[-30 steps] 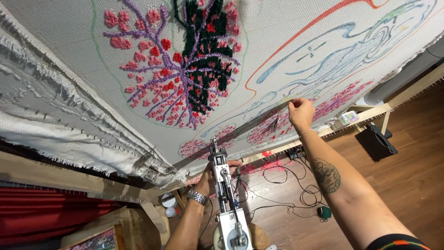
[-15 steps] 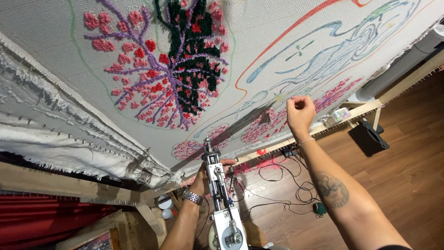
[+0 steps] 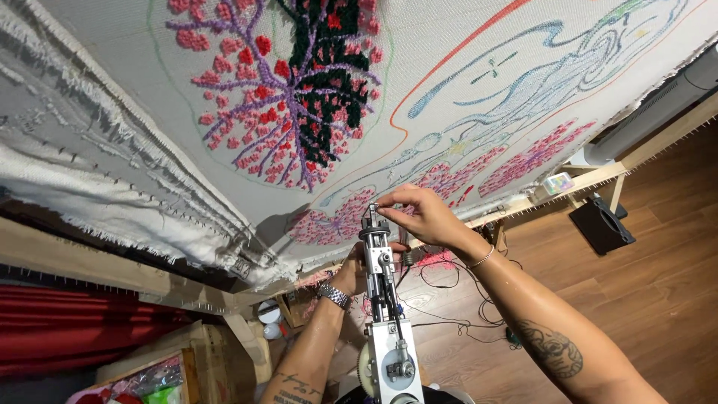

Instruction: Threading a tufting gun and using it to apply yarn to a rug canvas on a wooden frame.

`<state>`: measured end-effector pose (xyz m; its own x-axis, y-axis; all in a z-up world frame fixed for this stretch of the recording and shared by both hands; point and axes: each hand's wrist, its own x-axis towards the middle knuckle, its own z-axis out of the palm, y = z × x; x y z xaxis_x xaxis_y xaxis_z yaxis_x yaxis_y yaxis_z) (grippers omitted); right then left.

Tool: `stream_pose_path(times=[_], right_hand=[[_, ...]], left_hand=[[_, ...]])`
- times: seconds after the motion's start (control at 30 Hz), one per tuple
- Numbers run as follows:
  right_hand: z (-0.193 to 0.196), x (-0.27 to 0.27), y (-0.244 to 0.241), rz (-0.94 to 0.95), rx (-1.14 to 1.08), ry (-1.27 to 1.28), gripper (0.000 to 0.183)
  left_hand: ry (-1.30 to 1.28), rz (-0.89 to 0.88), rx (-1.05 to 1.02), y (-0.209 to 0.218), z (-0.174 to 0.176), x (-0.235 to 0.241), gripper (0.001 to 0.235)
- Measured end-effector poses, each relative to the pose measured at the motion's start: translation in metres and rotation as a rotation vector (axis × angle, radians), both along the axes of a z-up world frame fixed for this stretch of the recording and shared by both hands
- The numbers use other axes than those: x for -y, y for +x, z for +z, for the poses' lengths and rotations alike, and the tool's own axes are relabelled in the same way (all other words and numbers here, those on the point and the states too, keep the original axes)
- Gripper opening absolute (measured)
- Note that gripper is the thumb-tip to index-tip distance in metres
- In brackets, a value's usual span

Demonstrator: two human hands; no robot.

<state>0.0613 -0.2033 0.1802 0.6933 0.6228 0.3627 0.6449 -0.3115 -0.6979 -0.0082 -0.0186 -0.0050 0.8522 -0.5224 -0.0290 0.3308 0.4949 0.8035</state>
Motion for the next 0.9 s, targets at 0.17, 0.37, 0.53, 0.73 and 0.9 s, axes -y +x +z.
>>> stream_pose_path(times=[0.17, 0.37, 0.53, 0.73, 0.9], right_hand=[[0.0, -0.004, -0.007, -0.053, -0.278, -0.001, 0.02], [0.005, -0.004, -0.015, 0.031, -0.208, 0.06, 0.022], [0.013, -0.006, -0.024, 0.001, -0.312, 0.05, 0.022], [0.013, -0.005, -0.025, 0.005, -0.284, 0.014, 0.022], [0.022, -0.007, -0.029, -0.048, -0.257, -0.047, 0.022]], left_hand=[[-0.024, -0.023, 0.013, -0.001, 0.009, 0.004, 0.064], [-0.341, -0.118, -0.23, -0.006, -0.001, 0.002, 0.07], [-0.16, -0.033, -0.11, -0.015, 0.009, 0.0, 0.065], [-0.02, 0.039, 0.181, -0.019, 0.005, -0.003, 0.054], [0.077, 0.044, 0.207, -0.022, 0.014, -0.004, 0.05]])
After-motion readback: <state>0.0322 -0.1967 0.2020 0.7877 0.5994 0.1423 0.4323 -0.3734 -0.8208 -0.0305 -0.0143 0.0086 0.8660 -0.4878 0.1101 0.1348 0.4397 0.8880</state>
